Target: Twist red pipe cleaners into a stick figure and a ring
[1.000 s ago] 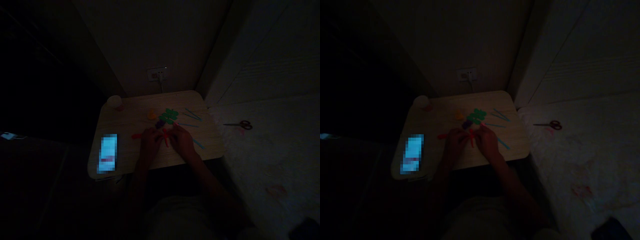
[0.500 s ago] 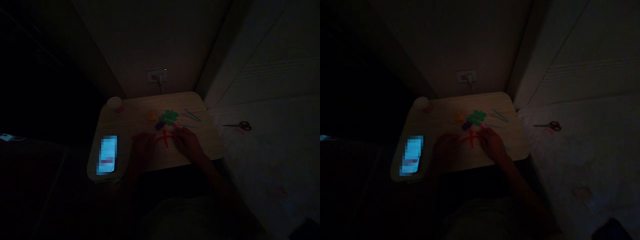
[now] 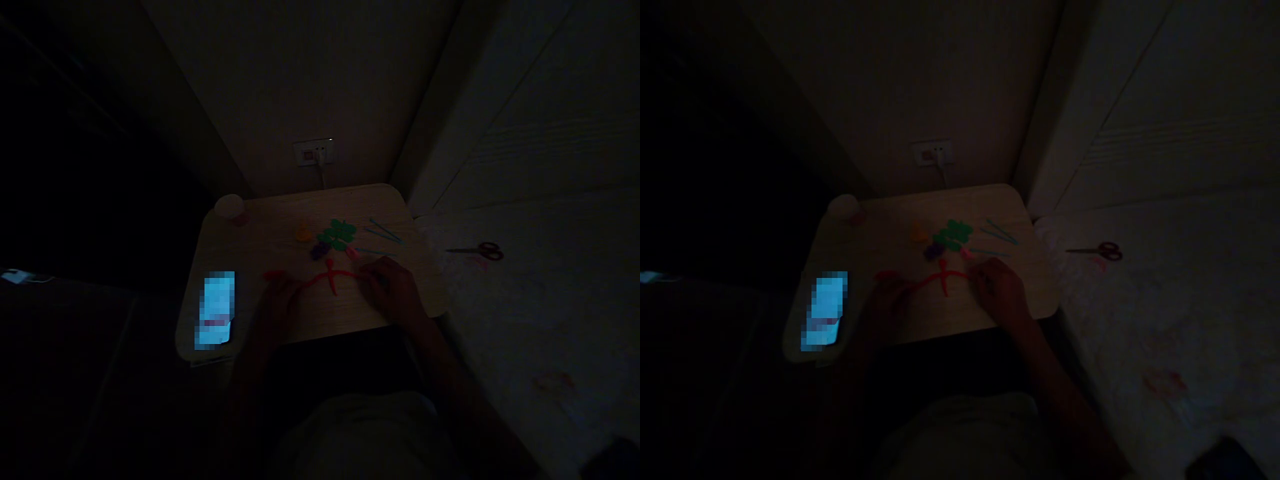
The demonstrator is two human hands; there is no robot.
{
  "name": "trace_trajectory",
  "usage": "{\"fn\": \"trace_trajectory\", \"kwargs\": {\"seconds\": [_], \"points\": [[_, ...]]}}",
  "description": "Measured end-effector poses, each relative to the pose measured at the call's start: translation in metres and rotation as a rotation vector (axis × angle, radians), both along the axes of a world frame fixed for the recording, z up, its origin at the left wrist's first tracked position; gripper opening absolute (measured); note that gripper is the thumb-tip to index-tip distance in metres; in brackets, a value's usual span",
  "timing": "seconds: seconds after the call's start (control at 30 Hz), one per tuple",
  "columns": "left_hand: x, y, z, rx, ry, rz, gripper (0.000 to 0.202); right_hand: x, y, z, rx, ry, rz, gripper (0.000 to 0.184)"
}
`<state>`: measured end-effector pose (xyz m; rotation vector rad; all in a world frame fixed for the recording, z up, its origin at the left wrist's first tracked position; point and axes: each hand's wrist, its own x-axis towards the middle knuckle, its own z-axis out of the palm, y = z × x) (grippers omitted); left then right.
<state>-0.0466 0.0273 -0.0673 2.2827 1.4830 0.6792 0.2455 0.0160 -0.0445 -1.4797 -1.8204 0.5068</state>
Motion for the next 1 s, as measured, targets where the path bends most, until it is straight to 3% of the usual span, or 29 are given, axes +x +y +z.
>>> {"fn": "trace_trajectory", "kwargs": {"seconds": [0.1, 0.3, 0.67, 0.77, 1.0], "points": [[0.000, 0.001, -0.002, 0.021, 0.000, 0.010, 0.030, -0.006, -0.003, 0.002, -0.028, -0.043, 0.054, 0.021], [-0.008, 0.004, 0.015, 0.115, 0.005, 0.088, 0.023, -0.033, -0.008, -0.005, -0.043, -0.093, 0.213, 0.017], [-0.032, 0.012, 0.020, 0.166, 0.185, 0.119, 0.038, -0.053, -0.005, -0.013, -0.020, -0.155, 0.132, 0.015], [-0.033, 0.014, 0.018, 0.122, 0.164, 0.109, 0.036, -0.050, -0.005, -0.014, -0.003, -0.152, 0.128, 0.016], [-0.031, 0.020, 0.013, 0.052, -0.020, 0.242, 0.030, -0.041, -0.010, -0.011, 0.000, -0.071, 0.157, 0.016]]}}
